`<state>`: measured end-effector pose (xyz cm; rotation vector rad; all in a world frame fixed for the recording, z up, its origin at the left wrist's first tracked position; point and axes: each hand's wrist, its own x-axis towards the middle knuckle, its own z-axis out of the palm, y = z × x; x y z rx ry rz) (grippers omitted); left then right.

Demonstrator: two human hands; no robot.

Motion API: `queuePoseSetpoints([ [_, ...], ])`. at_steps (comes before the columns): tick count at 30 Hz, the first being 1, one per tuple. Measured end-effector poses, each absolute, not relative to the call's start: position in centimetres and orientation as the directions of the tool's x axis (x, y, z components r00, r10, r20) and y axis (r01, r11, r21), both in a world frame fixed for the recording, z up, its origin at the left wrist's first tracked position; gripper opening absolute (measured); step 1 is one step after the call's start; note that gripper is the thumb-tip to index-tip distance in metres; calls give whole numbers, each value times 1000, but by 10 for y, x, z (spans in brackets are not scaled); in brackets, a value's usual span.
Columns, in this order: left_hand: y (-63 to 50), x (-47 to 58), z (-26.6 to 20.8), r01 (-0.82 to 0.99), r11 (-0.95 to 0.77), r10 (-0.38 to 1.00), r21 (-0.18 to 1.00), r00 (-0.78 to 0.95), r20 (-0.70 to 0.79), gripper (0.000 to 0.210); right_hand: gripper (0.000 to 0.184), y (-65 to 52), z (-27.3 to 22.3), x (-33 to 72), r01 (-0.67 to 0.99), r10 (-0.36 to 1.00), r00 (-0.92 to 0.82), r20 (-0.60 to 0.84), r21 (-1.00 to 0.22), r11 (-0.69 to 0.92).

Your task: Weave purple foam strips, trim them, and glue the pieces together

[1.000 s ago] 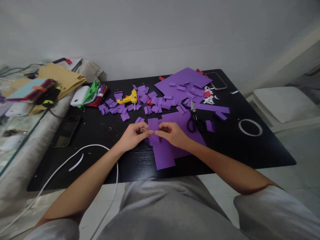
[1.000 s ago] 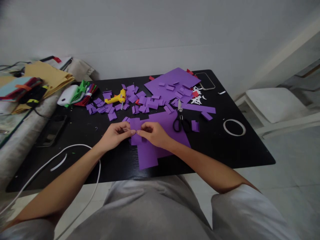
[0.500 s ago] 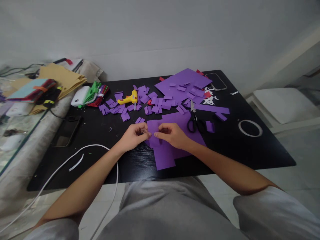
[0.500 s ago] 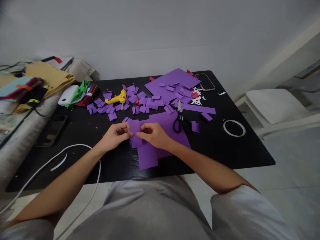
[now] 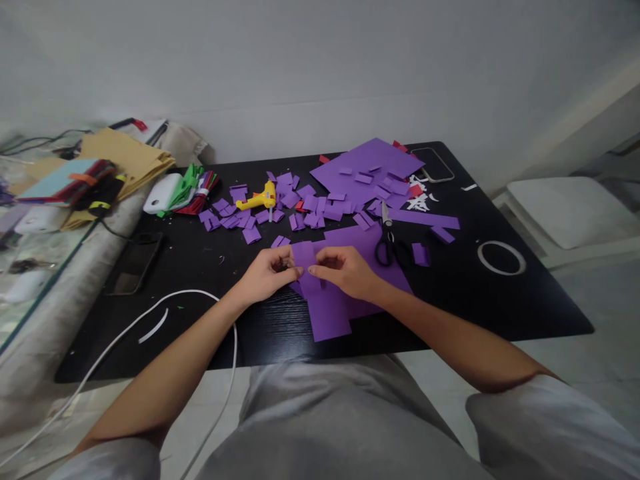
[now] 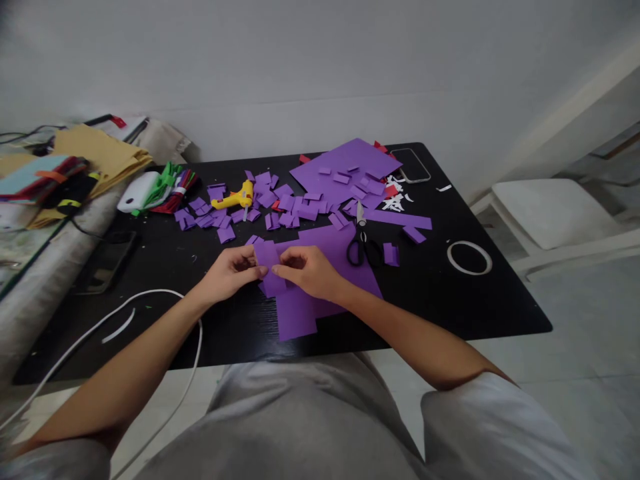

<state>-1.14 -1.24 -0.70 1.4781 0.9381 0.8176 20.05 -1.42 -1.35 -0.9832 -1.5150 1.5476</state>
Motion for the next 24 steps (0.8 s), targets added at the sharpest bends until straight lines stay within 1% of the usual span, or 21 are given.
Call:
queuePoseSetpoints([
  [3, -9, -17, -3, 126, -45, 904, 991, 426, -13, 18, 26, -9, -12, 205, 23, 920, -392, -4, -1000, 5],
  [5, -7, -22, 0, 142, -54, 915, 988, 402, -8, 15, 28, -5, -10, 209, 15, 941, -338, 15, -1000, 21],
  [7, -5, -25, 3, 133, -60, 929, 989, 370, 7, 15, 27, -2, -9, 212, 2, 945, -328, 21, -1000, 23],
  [11, -7, -20, 2, 78, -62, 935, 995, 353, 31, 23, 30, -5, -11, 209, -11, 941, -340, 3, -1000, -1],
  [14, -10, -12, -2, 83, -59, 928, 995, 372, 24, 28, 30, -9, -15, 204, -10, 932, -361, -3, -1000, -7],
  [20, -13, -8, -8, 119, -62, 931, 991, 365, 15, 30, 28, -9, -19, 203, -53, 924, -377, -56, -995, -81],
  [24, -12, -10, -7, 128, -70, 932, 989, 362, 19, 29, 28, -6, -17, 206, -53, 917, -395, -64, -994, -92],
])
